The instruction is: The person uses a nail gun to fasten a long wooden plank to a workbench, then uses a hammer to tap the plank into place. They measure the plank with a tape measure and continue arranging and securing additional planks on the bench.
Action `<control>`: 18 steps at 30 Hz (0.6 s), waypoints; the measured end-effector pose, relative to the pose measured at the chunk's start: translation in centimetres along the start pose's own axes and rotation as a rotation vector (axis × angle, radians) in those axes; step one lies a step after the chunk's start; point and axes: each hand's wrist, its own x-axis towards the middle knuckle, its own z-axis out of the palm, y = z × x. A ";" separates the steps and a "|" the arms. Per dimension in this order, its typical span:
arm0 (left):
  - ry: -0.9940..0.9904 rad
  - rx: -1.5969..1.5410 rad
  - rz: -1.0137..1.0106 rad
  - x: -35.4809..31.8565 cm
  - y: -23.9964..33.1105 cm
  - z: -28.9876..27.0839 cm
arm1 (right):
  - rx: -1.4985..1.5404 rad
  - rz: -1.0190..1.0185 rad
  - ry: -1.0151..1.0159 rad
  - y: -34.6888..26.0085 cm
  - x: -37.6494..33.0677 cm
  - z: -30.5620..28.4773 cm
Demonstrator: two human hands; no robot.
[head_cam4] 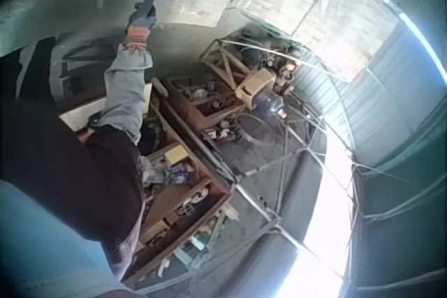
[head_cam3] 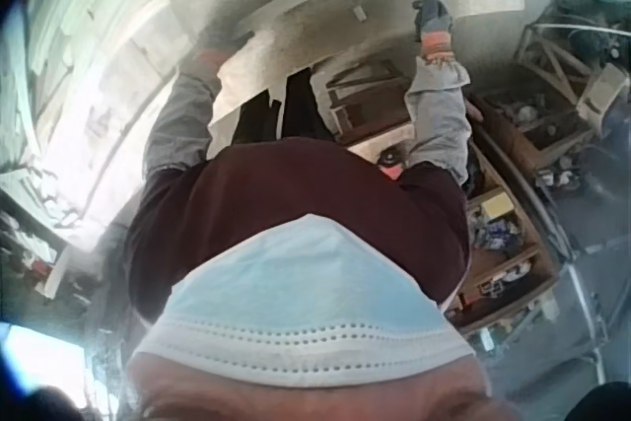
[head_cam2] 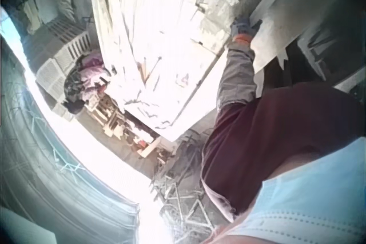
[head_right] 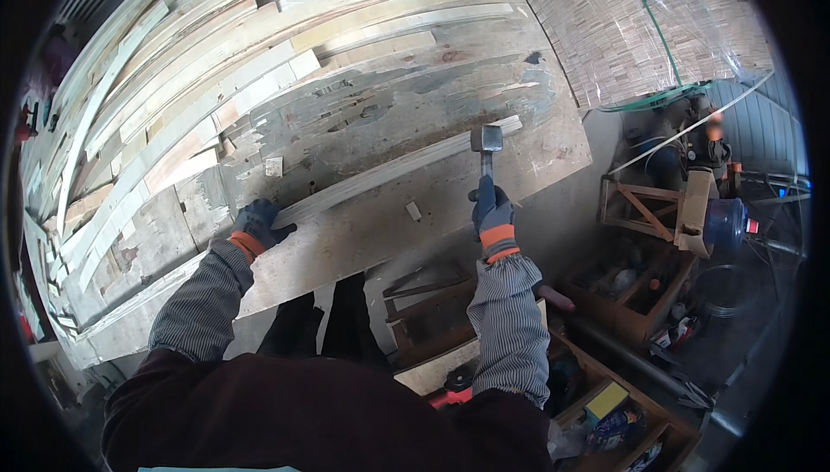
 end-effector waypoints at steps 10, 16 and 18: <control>-0.013 -0.018 0.038 0.4 -0.2 -0.2 | -0.226 -0.390 0.141 4.8 1.2 3.1; -0.003 0.015 0.048 0.2 0.0 -0.8 | -0.132 0.026 -0.013 2.6 -1.1 -0.6; 0.063 0.003 0.074 0.1 -0.3 -0.5 | 0.047 -0.183 -0.021 -3.6 -3.5 -1.1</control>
